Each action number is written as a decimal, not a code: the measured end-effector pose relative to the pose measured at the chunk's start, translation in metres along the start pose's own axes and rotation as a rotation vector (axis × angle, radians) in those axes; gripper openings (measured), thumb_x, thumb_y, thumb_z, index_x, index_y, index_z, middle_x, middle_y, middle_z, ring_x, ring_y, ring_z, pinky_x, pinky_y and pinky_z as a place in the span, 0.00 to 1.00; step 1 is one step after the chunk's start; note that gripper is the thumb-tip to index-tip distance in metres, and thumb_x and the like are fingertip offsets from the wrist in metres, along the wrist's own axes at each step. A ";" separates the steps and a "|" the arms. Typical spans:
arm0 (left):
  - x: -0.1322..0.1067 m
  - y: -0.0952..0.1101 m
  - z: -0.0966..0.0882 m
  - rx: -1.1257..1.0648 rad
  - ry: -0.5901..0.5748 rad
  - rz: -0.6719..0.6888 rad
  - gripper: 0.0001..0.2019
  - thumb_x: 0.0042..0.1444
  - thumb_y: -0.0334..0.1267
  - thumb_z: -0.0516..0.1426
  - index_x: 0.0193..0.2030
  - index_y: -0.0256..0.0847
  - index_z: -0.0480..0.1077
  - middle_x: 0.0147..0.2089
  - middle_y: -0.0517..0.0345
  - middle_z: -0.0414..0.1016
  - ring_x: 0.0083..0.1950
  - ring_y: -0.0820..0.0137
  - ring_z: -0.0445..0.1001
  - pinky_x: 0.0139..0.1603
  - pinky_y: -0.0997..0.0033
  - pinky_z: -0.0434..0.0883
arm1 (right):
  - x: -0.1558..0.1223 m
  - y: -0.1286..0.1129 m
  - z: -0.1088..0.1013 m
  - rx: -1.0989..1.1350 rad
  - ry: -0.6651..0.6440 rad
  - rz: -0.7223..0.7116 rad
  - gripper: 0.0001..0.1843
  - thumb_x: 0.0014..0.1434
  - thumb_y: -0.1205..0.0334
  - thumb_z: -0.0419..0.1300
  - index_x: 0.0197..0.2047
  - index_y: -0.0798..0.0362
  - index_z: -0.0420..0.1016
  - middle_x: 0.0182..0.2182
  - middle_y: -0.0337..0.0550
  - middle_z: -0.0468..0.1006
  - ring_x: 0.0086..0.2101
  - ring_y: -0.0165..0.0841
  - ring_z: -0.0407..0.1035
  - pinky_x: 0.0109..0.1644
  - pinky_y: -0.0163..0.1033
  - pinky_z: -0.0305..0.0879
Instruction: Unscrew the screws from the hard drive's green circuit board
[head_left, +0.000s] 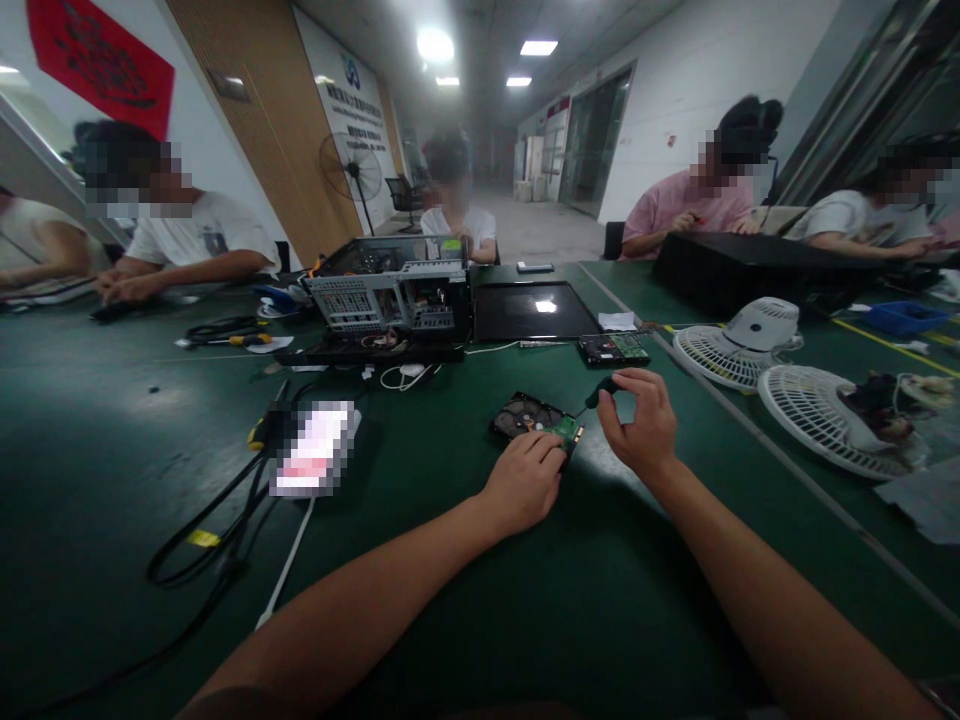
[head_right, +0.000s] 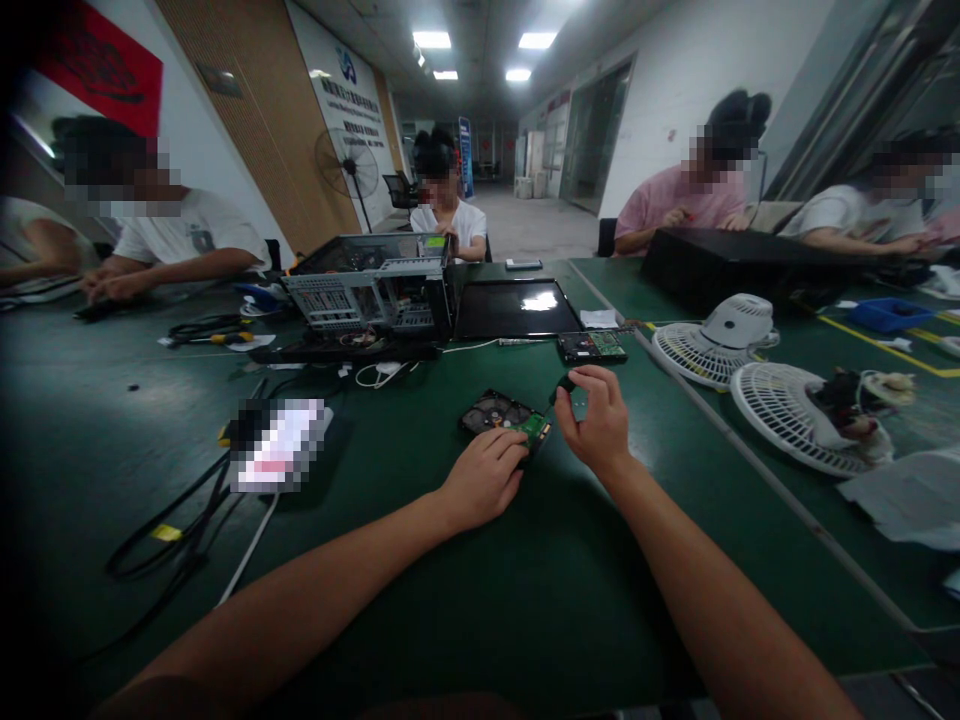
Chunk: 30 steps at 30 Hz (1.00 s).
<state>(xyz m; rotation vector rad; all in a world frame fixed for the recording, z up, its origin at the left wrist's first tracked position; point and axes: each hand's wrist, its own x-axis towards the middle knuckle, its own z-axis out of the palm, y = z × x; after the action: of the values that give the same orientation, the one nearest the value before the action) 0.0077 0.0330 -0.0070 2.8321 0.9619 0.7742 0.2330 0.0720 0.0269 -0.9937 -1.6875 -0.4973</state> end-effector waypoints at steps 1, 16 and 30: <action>0.000 0.000 0.000 -0.004 0.002 -0.001 0.15 0.62 0.32 0.57 0.56 0.37 0.68 0.61 0.46 0.70 0.64 0.56 0.66 0.67 0.52 0.66 | 0.000 0.000 0.000 -0.013 0.006 0.003 0.18 0.59 0.64 0.66 0.52 0.49 0.68 0.46 0.50 0.75 0.48 0.44 0.73 0.51 0.54 0.74; 0.001 0.000 0.000 0.001 -0.002 0.004 0.15 0.63 0.33 0.57 0.56 0.37 0.68 0.61 0.46 0.70 0.64 0.55 0.66 0.67 0.51 0.65 | 0.000 0.000 -0.001 -0.020 -0.034 0.011 0.20 0.59 0.63 0.66 0.53 0.51 0.69 0.42 0.48 0.74 0.44 0.42 0.72 0.48 0.50 0.74; 0.000 0.000 0.000 0.001 -0.007 -0.003 0.14 0.63 0.33 0.56 0.56 0.37 0.68 0.62 0.46 0.70 0.64 0.55 0.66 0.67 0.52 0.65 | -0.001 0.002 0.001 -0.066 0.000 0.001 0.20 0.59 0.63 0.67 0.53 0.50 0.68 0.35 0.43 0.73 0.41 0.41 0.71 0.46 0.49 0.73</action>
<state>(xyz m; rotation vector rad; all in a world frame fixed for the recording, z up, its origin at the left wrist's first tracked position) 0.0077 0.0331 -0.0069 2.8315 0.9655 0.7633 0.2346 0.0734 0.0253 -1.0419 -1.6796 -0.5551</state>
